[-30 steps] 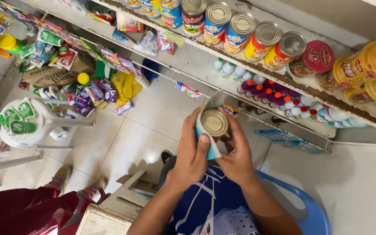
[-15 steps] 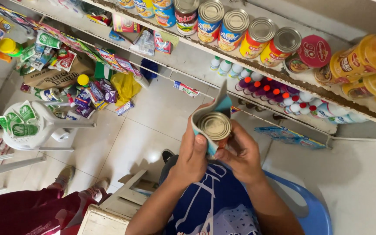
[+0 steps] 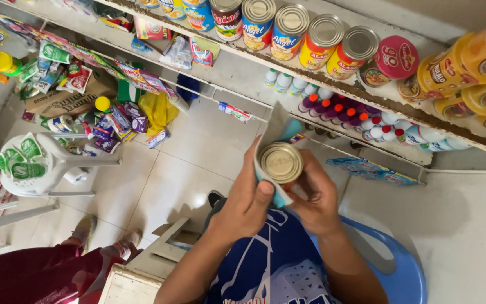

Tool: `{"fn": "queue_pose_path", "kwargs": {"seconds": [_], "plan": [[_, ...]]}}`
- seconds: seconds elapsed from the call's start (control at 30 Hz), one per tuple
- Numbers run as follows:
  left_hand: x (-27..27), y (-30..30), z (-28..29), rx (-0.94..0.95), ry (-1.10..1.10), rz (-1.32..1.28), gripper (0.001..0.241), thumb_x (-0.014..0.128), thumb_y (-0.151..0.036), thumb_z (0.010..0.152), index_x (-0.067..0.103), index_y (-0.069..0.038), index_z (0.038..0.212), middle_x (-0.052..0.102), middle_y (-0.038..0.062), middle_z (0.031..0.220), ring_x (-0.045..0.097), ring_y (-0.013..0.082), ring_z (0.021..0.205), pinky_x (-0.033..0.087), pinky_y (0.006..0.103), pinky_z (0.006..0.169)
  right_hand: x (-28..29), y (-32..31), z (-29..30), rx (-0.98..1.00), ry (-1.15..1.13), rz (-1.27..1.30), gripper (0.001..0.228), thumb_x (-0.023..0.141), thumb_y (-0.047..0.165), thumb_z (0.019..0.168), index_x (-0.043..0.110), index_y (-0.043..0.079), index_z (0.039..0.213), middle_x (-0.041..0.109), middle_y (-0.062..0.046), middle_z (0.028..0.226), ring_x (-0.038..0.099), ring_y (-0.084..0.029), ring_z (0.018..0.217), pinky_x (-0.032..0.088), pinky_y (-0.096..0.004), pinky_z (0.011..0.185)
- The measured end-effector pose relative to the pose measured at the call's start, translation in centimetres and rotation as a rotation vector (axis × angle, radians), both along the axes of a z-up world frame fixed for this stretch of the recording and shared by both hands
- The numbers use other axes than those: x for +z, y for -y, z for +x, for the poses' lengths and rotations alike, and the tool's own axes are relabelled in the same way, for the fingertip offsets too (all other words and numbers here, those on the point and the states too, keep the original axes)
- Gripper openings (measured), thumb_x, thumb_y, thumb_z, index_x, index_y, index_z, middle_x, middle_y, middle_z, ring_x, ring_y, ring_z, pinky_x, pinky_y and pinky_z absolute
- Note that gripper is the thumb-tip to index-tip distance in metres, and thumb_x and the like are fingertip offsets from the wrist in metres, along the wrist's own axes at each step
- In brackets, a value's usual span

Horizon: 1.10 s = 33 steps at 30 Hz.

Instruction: Wiping a can with a cloth and placing it on a retail shelf.

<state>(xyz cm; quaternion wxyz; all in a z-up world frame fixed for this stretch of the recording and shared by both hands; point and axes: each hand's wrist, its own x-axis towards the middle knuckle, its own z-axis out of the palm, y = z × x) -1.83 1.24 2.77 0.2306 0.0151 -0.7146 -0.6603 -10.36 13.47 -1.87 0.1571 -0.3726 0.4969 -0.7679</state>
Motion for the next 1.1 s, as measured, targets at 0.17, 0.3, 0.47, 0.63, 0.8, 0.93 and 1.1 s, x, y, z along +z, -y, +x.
{"fn": "queue_pose_path", "kwargs": {"seconds": [0.17,0.3,0.47,0.63,0.8,0.93,1.1], "plan": [[-0.6,-1.9,-0.2,0.004,0.006,-0.093,0.082,0.036,-0.041,0.11,-0.004,0.013,0.157,0.019,0.041,0.158,0.021,0.0564,0.149,0.016,0.0654,0.123,0.4,0.1,-1.9,-0.157,-0.263,0.108,0.071,0.078,0.026,0.087,0.048,-0.013,0.139,0.053,-0.026,0.132,0.054,-0.037,0.128,0.042,-0.055,0.113],[1.3,-1.2,-1.1,-0.026,0.053,0.021,0.087,0.029,-0.049,0.107,-0.007,0.015,0.154,0.019,0.052,0.151,0.019,0.0687,0.143,0.013,0.0736,0.118,-0.4,-0.1,-1.8,-0.147,-0.233,0.158,0.066,0.077,0.015,0.09,0.048,-0.012,0.142,0.054,-0.026,0.125,0.056,-0.041,0.123,0.044,-0.057,0.109],[-0.5,-0.9,0.2,0.073,0.015,0.116,0.082,0.026,-0.064,0.107,0.032,0.006,0.148,0.051,0.019,0.136,0.052,0.0256,0.121,0.041,0.0394,0.109,-1.1,-1.3,0.4,0.11,0.124,0.041,0.062,0.077,0.013,0.087,0.052,-0.015,0.136,0.058,-0.024,0.12,0.059,-0.032,0.115,0.05,-0.05,0.102],[-0.4,-2.7,-0.2,0.144,-0.095,0.093,0.077,0.027,-0.048,0.105,0.021,0.011,0.154,0.046,0.038,0.141,0.047,0.051,0.135,0.035,0.0654,0.115,0.2,-0.3,-0.3,-0.061,-0.097,0.063,0.063,0.075,0.023,0.089,0.053,-0.011,0.137,0.058,-0.024,0.118,0.06,-0.036,0.115,0.05,-0.053,0.103],[1.2,-3.2,0.5,0.038,0.014,-0.009,0.075,0.031,-0.04,0.111,-0.004,0.009,0.157,0.028,0.032,0.161,0.038,0.043,0.148,0.032,0.0484,0.123,1.7,-0.2,-0.2,-0.343,-0.434,0.303,0.067,0.071,0.028,0.095,0.044,-0.002,0.148,0.056,-0.019,0.135,0.061,-0.029,0.121,0.054,-0.041,0.106],[0.2,-2.0,0.8,0.143,0.016,0.094,0.081,0.036,-0.039,0.108,-0.001,0.014,0.157,0.024,0.045,0.155,0.021,0.0585,0.147,0.014,0.0691,0.12,0.5,0.7,0.9,-0.197,-0.23,0.145,0.067,0.08,0.028,0.088,0.056,-0.012,0.136,0.059,-0.023,0.117,0.062,-0.034,0.115,0.053,-0.05,0.099],[-2.0,-1.0,1.8,0.14,-0.055,0.238,0.07,0.026,-0.048,0.106,0.033,0.005,0.152,0.058,0.021,0.131,0.051,0.0249,0.119,0.043,0.0502,0.106,-2.2,-0.2,2.8,0.125,0.292,-0.017,0.069,0.082,0.012,0.081,0.054,-0.015,0.137,0.064,-0.026,0.121,0.061,-0.032,0.117,0.051,-0.05,0.101]]}}
